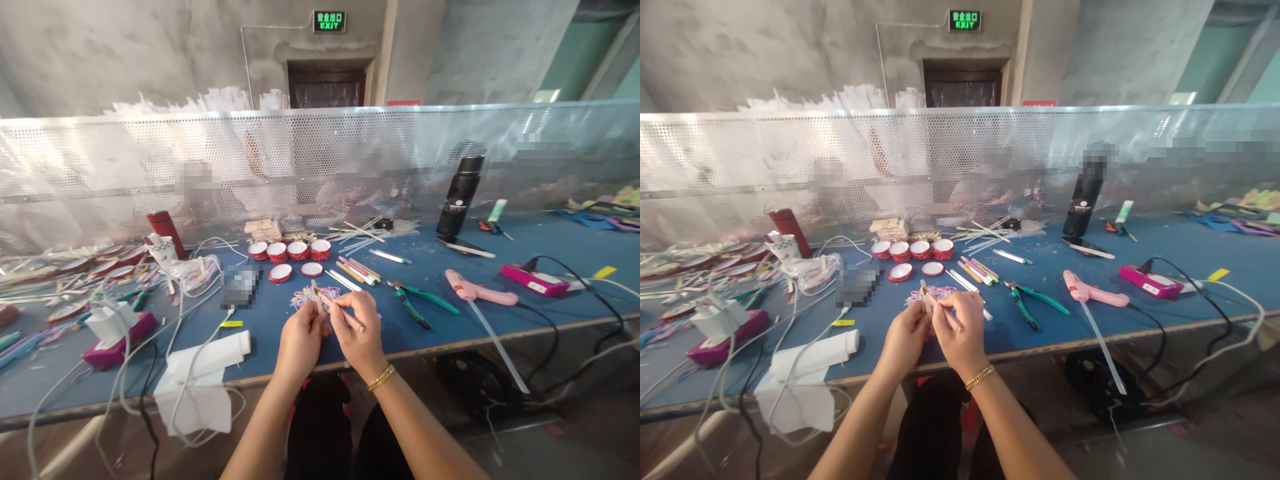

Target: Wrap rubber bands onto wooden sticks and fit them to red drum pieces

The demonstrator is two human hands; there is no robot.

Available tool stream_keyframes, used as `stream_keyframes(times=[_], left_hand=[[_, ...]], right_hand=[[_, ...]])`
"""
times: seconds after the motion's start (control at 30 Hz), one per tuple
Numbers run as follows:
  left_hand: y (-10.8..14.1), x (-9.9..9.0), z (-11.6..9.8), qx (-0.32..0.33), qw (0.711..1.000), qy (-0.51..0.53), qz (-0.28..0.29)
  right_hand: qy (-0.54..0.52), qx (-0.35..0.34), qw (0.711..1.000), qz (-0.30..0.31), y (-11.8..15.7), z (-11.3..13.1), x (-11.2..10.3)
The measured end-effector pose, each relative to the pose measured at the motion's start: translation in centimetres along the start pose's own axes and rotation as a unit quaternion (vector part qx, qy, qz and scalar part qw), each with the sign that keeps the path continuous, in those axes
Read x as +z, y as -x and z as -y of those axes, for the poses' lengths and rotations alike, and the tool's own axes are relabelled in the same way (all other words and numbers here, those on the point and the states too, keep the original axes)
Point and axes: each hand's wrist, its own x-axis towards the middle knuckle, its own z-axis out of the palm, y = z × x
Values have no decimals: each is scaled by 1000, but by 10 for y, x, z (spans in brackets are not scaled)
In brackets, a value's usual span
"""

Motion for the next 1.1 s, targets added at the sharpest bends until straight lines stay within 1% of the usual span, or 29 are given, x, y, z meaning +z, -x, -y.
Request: stream_keyframes(times=[0.07, 0.2, 0.33, 0.4, 0.57, 0.67, 0.73, 0.8, 0.93, 1.0, 1.1], left_hand=[[0, 0, 0, -1, 1000, -1, 1], [0, 0, 1, -5, 1000, -1, 9], [-1, 1, 4, -12, 1000, 13, 20], [-1, 2, 5, -15, 999, 26, 22], [-2, 2, 5, -8, 999, 33, 16], [-2, 2, 4, -13, 999, 31, 15], [-3, 2, 5, -15, 999, 29, 15], [-3, 3, 6, -13, 999, 28, 12], [-4, 5, 9, -15, 999, 34, 6], [-4, 5, 10, -18, 999, 37, 8], [-4, 5, 11, -23, 999, 40, 12]], right_hand=[[4, 9, 1000, -7, 0, 0, 0], [6, 2, 1000, 8, 0, 0, 0], [25, 12, 1000, -15, 2, -1, -1], [28, 21, 999, -17, 2, -1, -1], [6, 38, 999, 4, 2, -2, 0], [-3, 65, 998, 20, 1, -5, 1], [-23, 95, 995, 35, -1, -8, 2], [-70, 129, 987, 59, -4, -10, 3], [-168, 186, 963, 100, -13, -17, 6], [-192, 201, 955, 107, -16, -21, 7], [-200, 206, 952, 110, -16, -26, 6]])
